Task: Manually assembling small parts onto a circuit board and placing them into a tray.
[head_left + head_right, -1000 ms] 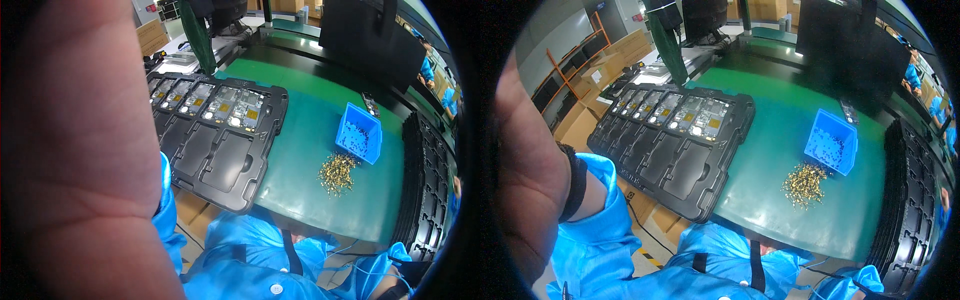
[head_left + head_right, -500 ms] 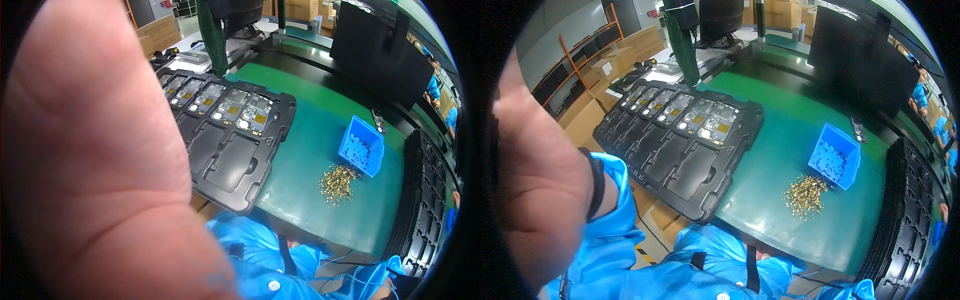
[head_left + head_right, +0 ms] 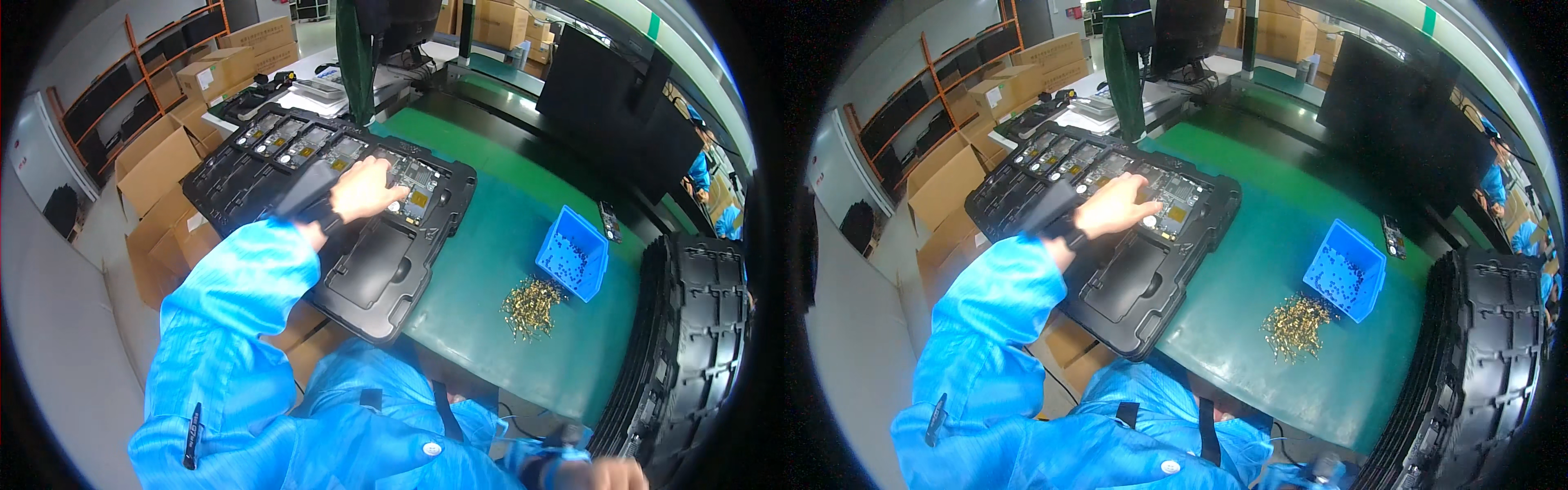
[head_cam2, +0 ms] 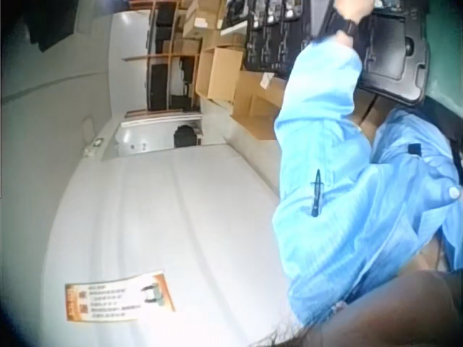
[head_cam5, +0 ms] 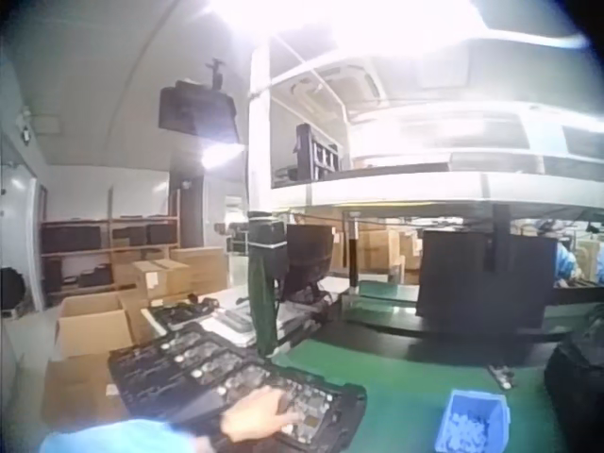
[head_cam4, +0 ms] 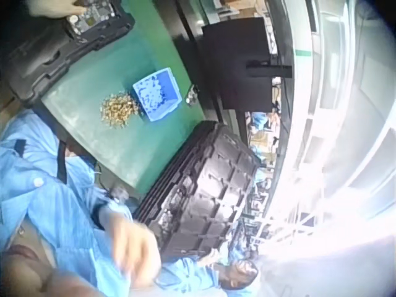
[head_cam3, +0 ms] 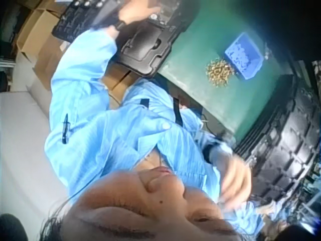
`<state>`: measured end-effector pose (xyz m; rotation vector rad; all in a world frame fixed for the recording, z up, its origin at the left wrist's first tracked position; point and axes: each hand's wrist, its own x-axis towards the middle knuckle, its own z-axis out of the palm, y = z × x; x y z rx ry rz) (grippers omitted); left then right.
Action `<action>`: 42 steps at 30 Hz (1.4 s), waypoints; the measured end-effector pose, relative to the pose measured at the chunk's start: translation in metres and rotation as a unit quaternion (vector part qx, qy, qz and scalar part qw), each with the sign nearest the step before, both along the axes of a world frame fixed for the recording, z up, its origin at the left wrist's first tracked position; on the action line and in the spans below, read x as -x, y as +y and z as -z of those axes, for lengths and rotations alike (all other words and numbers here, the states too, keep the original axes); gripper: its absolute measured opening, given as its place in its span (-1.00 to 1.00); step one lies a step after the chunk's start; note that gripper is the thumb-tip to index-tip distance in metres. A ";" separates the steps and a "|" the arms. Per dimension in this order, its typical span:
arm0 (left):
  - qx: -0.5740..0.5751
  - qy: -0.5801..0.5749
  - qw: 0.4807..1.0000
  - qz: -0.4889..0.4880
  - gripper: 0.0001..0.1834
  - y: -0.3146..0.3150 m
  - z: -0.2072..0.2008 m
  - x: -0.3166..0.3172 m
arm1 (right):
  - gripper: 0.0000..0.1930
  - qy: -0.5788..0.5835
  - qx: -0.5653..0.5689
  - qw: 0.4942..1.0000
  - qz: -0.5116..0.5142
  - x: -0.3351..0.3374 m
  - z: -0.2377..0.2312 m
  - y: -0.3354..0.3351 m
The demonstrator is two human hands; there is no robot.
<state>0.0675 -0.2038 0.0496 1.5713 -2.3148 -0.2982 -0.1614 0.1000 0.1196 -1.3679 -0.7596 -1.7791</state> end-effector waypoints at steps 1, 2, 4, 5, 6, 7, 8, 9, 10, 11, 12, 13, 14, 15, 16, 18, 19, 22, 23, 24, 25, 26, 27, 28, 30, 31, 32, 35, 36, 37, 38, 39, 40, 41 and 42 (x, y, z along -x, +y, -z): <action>-0.006 -0.016 1.000 0.009 -0.36 -0.012 0.009 0.019 | -0.84 0.028 -0.076 0.997 -0.018 0.005 0.013 -0.001; -0.011 -0.038 0.999 0.010 -0.33 -0.022 0.017 0.035 | -0.96 0.028 -0.213 0.975 0.057 0.010 0.039 0.005; 0.012 0.019 0.999 -0.025 -0.34 -0.030 0.028 0.035 | -0.91 0.064 -0.455 0.873 0.162 0.003 0.062 -0.015; -0.004 0.037 0.999 -0.040 -0.35 -0.032 0.029 0.043 | -0.90 0.163 -0.475 0.827 0.252 0.005 0.072 -0.026; -0.019 0.054 0.997 -0.056 -0.36 -0.033 0.029 0.048 | -0.88 0.258 -0.486 0.764 0.336 0.008 0.086 -0.038; 0.016 0.055 0.997 -0.057 -0.44 -0.035 0.035 0.052 | -0.89 0.289 -0.504 0.737 0.347 0.007 0.097 -0.047; -0.015 0.111 0.993 -0.035 -0.47 -0.036 0.032 0.053 | -0.88 0.318 -0.518 0.707 0.361 0.006 0.106 -0.053; -0.045 0.165 0.985 -0.014 -0.49 -0.037 0.026 0.050 | -0.84 0.316 -0.544 0.689 0.360 0.005 0.115 -0.055; -0.078 0.220 0.972 0.007 -0.52 -0.037 0.022 0.049 | -0.84 0.347 -0.529 0.670 0.388 0.006 0.120 -0.055; -0.099 0.211 0.972 0.016 -0.61 -0.021 0.004 0.048 | -0.83 0.360 -0.530 0.659 0.395 0.004 0.117 -0.054; -0.109 0.283 0.952 0.050 -0.66 -0.016 0.010 0.043 | -0.82 0.372 -0.530 0.647 0.403 0.002 0.113 -0.052; -0.159 0.346 0.920 0.098 -0.69 0.013 -0.009 0.041 | -0.80 0.372 -0.534 0.646 0.400 0.004 0.114 -0.050; -0.221 0.431 0.860 0.163 -0.68 0.034 -0.011 0.040 | -0.78 0.371 -0.539 0.642 0.399 0.006 0.117 -0.048; -0.226 0.408 0.862 0.200 -0.66 0.057 -0.021 0.038 | -0.76 0.369 -0.546 0.637 0.399 0.008 0.120 -0.046; -0.279 0.454 0.819 0.213 -0.64 0.087 -0.029 0.032 | -0.74 0.345 -0.556 0.658 0.373 0.007 0.120 -0.044; -0.322 0.446 0.800 0.239 -0.64 0.132 -0.035 0.025 | -0.70 0.295 -0.582 0.680 0.334 -0.001 0.116 -0.041; -0.318 0.398 0.832 0.218 -0.66 0.150 -0.030 0.024 | -0.70 0.284 -0.596 0.688 0.300 -0.004 0.118 -0.039; -0.298 0.348 0.849 0.264 -0.72 0.185 0.001 0.039 | -0.69 0.261 -0.627 0.701 0.216 -0.012 0.121 -0.037; -0.342 0.369 0.827 0.252 -0.72 0.191 0.009 0.046 | -0.70 0.262 -0.634 0.700 0.201 -0.012 0.121 -0.038; -0.386 0.388 0.802 0.238 -0.71 0.198 0.021 0.053 | -0.71 0.263 -0.640 0.698 0.185 -0.013 0.121 -0.037; -0.379 0.456 0.771 0.235 -0.65 0.204 0.035 0.061 | -0.72 0.241 -0.638 0.710 0.178 -0.013 0.126 -0.036; -0.368 0.436 0.791 0.220 -0.64 0.205 0.045 0.061 | -0.72 0.242 -0.642 0.702 0.192 -0.011 0.131 -0.034; -0.356 0.416 0.811 0.205 -0.64 0.205 0.051 0.062 | -0.72 0.242 -0.646 0.694 0.204 -0.009 0.136 -0.032; -0.340 0.394 0.832 0.189 -0.63 0.206 0.053 0.063 | -0.71 0.243 -0.648 0.690 0.214 -0.007 0.140 -0.030; -0.281 0.370 0.860 0.210 -0.49 0.209 0.058 0.065 | -0.72 0.240 -0.646 0.686 0.236 -0.006 0.144 -0.027; -0.249 0.356 0.872 0.224 -0.42 0.208 0.059 0.066 | -0.72 0.232 -0.647 0.683 0.248 -0.007 0.145 -0.026; -0.216 0.342 0.883 0.237 -0.34 0.207 0.059 0.067 | -0.72 0.225 -0.648 0.680 0.259 -0.007 0.146 -0.026; -0.166 0.280 0.901 0.286 -0.18 0.205 0.052 0.072 | -0.72 0.233 -0.641 0.667 0.300 -0.006 0.144 -0.026; -0.122 0.249 0.910 0.307 -0.16 0.205 0.051 0.073 | -0.72 0.231 -0.642 0.667 0.299 -0.007 0.144 -0.026; -0.168 0.270 0.899 0.300 -0.13 0.206 0.051 0.075 | -0.72 0.229 -0.642 0.668 0.300 -0.007 0.143 -0.027; -0.156 0.276 0.902 0.294 -0.13 0.206 0.050 0.077 | -0.72 0.227 -0.642 0.668 0.301 -0.007 0.142 -0.028; -0.144 0.282 0.904 0.288 -0.13 0.204 0.048 0.079 | -0.72 0.235 -0.643 0.670 0.288 -0.007 0.141 -0.029; -0.134 0.287 0.906 0.280 -0.13 0.203 0.048 0.080 | -0.72 0.243 -0.645 0.672 0.272 -0.007 0.140 -0.028; -0.141 0.306 0.902 0.271 -0.18 0.201 0.048 0.082 | -0.72 0.250 -0.646 0.674 0.256 -0.007 0.140 -0.028; -0.148 0.325 0.896 0.263 -0.22 0.199 0.049 0.084 | -0.72 0.257 -0.644 0.674 0.253 -0.007 0.140 -0.028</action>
